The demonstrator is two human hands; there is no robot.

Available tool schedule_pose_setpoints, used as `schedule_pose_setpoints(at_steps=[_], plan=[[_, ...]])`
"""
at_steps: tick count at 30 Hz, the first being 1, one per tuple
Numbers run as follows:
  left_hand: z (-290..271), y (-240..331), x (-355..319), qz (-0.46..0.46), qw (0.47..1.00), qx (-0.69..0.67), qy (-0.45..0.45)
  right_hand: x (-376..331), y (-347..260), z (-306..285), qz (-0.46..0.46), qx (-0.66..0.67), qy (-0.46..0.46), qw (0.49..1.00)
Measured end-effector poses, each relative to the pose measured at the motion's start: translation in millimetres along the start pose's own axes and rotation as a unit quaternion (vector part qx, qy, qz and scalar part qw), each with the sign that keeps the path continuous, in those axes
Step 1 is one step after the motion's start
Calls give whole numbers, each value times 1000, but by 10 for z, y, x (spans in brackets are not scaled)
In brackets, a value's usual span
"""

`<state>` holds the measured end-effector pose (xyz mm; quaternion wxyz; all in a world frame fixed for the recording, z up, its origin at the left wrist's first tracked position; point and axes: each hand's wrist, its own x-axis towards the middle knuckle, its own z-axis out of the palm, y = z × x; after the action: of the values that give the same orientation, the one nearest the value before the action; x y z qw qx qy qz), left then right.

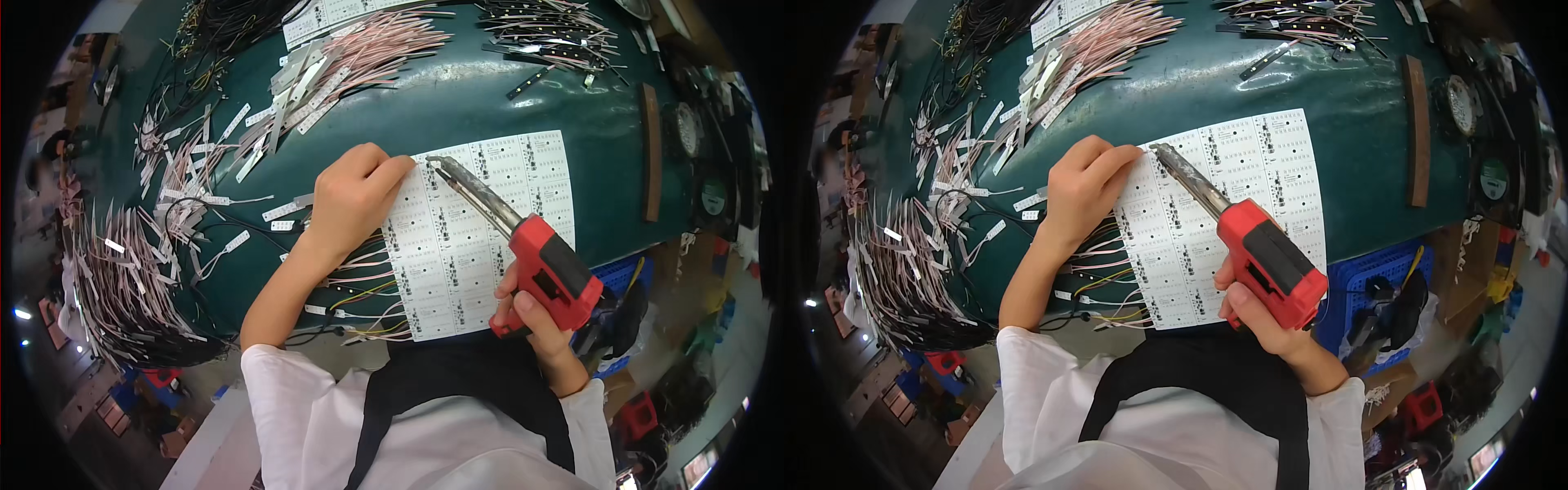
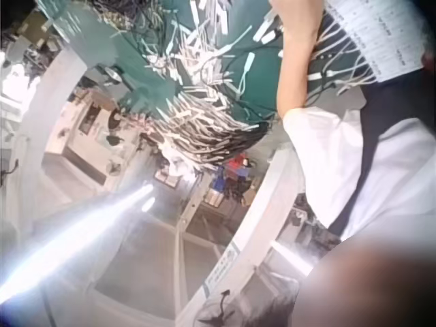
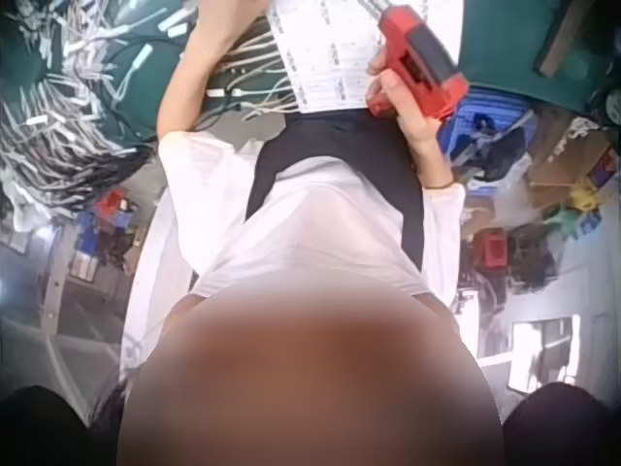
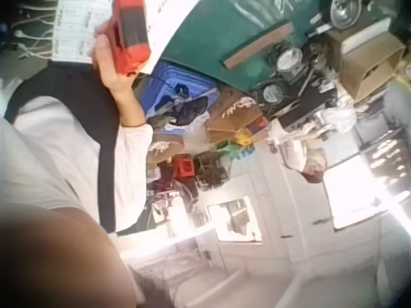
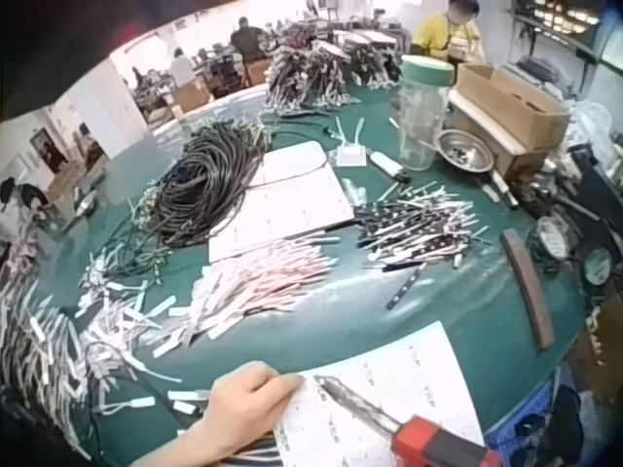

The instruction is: The person solders multiple small electrical wires onto a sheet of LED circuit boards using a soldering iron.

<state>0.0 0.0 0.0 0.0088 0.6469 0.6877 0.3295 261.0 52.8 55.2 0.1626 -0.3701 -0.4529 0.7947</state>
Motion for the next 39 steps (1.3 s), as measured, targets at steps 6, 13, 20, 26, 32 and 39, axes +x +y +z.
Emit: schedule_pose_setpoints(at_steps=[6, 13, 20, 26, 32, 39], plan=[[-33, -33, 11, 30, 999, 31, -2, 79, 25, 33, -34, -1, -16, 999], [8, -18, 16, 59, 998, 24, 14, 25, -16, 21, -20, -23, -15, 999], [-28, 107, -95, 98, 995, 27, -10, -104, -45, -27, -12, -13, -3, 1000], [14, 114, -111, 99, 995, 32, -8, -157, -3, 6, 21, -39, 17, 999], [2, 129, -123, 81, 996, 28, -16, -141, 47, 20, -10, -77, 19, 997], [-20, 139, -124, 87, 996, -6, -26, -202, 39, -26, 41, -116, -12, 992]])
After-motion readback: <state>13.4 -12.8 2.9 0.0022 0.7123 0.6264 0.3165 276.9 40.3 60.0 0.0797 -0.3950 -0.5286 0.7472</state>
